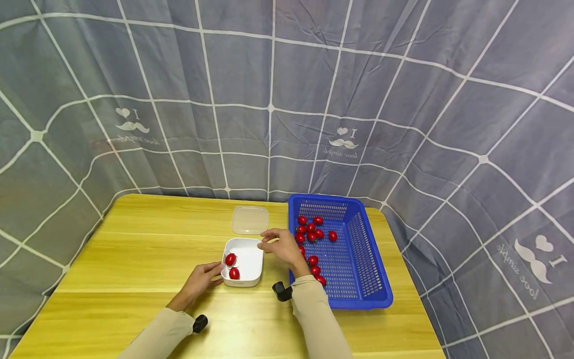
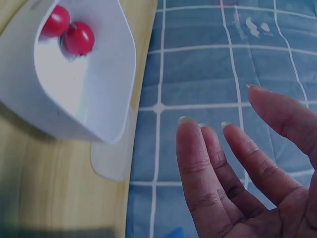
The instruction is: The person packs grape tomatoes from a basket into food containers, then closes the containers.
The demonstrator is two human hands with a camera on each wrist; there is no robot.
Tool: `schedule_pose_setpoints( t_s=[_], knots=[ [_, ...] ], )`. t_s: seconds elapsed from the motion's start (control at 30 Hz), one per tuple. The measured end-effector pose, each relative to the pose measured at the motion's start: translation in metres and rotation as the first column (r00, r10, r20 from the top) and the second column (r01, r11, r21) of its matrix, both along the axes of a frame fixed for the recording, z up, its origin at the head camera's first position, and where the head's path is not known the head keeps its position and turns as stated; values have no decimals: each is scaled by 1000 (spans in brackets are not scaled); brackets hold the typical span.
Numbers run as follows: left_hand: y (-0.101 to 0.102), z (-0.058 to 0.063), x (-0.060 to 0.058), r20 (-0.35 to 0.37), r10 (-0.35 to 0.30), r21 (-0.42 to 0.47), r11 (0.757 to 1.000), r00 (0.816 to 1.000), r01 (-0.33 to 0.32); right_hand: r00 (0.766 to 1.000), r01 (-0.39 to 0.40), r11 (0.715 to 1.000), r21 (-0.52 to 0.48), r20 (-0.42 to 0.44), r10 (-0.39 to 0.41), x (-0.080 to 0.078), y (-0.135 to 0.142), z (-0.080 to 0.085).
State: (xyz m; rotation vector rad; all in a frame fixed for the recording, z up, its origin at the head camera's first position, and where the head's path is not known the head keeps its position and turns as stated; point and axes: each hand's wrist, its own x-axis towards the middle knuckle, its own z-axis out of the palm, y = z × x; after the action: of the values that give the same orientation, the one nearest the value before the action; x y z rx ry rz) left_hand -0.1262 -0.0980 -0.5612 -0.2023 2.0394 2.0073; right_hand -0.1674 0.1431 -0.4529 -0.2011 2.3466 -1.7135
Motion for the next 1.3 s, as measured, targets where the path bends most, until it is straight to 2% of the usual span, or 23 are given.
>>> schedule_pose_setpoints(
  t_s=[0.47,0.7,0.93,1.13,1.3],
  knots=[
    [-1,0,0,2,0,13,1000,1000,0,996,89,995,-51,15,-88,-7,30,1],
    [0,0,0,5,2,16,1000,1000,-2,991,132,989,-65,26,-131,-7,44,1],
    [1,2,1,4,-3,16,1000,1000,3,984,181,975,-129,31,-178,-4,58,0],
    [0,3,1,2,-5,11,1000,1000,5,975,221,970,-104,62,-215,-5,70,-4],
    [0,2,0,6,-1,17,1000,1000,1,976,212,975,-66,56,-209,-7,80,-14]
  ],
)
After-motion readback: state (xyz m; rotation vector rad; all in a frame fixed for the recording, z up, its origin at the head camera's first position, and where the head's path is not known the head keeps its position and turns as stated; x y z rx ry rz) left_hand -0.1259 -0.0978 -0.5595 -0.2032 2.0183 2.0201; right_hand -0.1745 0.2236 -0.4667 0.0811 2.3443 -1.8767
